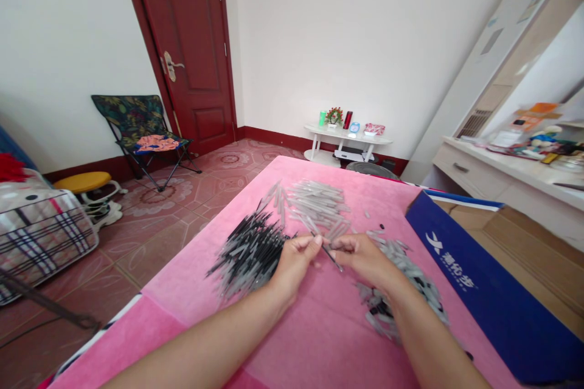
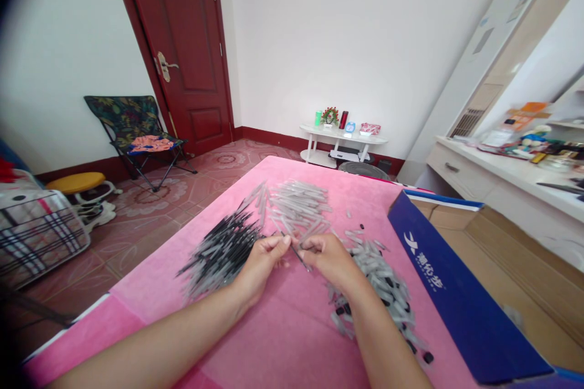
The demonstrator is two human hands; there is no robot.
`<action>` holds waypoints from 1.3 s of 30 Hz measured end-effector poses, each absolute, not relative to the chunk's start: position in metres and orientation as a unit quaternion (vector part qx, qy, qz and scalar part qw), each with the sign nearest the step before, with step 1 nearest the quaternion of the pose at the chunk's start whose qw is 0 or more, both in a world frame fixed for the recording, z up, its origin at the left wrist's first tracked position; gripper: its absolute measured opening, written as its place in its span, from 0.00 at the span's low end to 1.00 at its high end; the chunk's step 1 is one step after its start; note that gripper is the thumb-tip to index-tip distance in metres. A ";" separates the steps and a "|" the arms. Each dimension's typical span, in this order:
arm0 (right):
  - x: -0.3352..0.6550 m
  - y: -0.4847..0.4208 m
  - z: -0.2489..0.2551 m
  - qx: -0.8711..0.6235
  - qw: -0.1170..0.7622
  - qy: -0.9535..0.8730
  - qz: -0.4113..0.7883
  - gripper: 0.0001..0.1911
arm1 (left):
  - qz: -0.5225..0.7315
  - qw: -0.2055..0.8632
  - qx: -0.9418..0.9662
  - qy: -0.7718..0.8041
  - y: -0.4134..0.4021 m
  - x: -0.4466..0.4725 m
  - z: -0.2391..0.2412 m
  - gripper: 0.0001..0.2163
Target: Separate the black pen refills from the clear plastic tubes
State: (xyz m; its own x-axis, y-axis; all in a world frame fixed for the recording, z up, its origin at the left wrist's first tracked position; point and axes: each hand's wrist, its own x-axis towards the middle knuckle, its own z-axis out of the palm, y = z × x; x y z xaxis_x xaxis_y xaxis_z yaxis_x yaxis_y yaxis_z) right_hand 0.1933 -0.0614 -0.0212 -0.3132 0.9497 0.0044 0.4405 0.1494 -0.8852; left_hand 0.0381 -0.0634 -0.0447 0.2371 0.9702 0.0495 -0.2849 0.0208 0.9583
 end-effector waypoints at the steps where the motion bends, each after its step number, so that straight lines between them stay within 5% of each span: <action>1: 0.193 -0.062 -0.019 -0.493 0.300 -0.698 0.424 0.09 | 0.504 0.625 0.480 0.353 -0.064 0.038 -0.044 0.17; 5: 0.194 -0.064 -0.011 -0.492 0.280 -0.717 0.407 0.12 | 0.519 0.604 0.488 0.357 -0.064 0.036 -0.042 0.16; 16: 0.172 -0.074 0.005 -0.527 0.423 -0.702 0.225 0.09 | 0.503 0.498 0.629 0.321 -0.071 0.041 -0.033 0.16; 20: 0.169 -0.081 0.018 -0.529 0.448 -0.691 0.202 0.04 | 0.501 0.528 0.605 0.322 -0.075 0.042 -0.031 0.10; 29: 0.180 -0.091 0.038 -0.468 0.702 -0.510 0.169 0.06 | 0.595 0.730 0.197 0.273 -0.047 0.029 -0.035 0.09; 39: 0.155 -0.107 0.037 -0.442 0.700 -0.556 0.073 0.04 | 0.606 0.743 0.134 0.252 -0.045 0.029 -0.032 0.07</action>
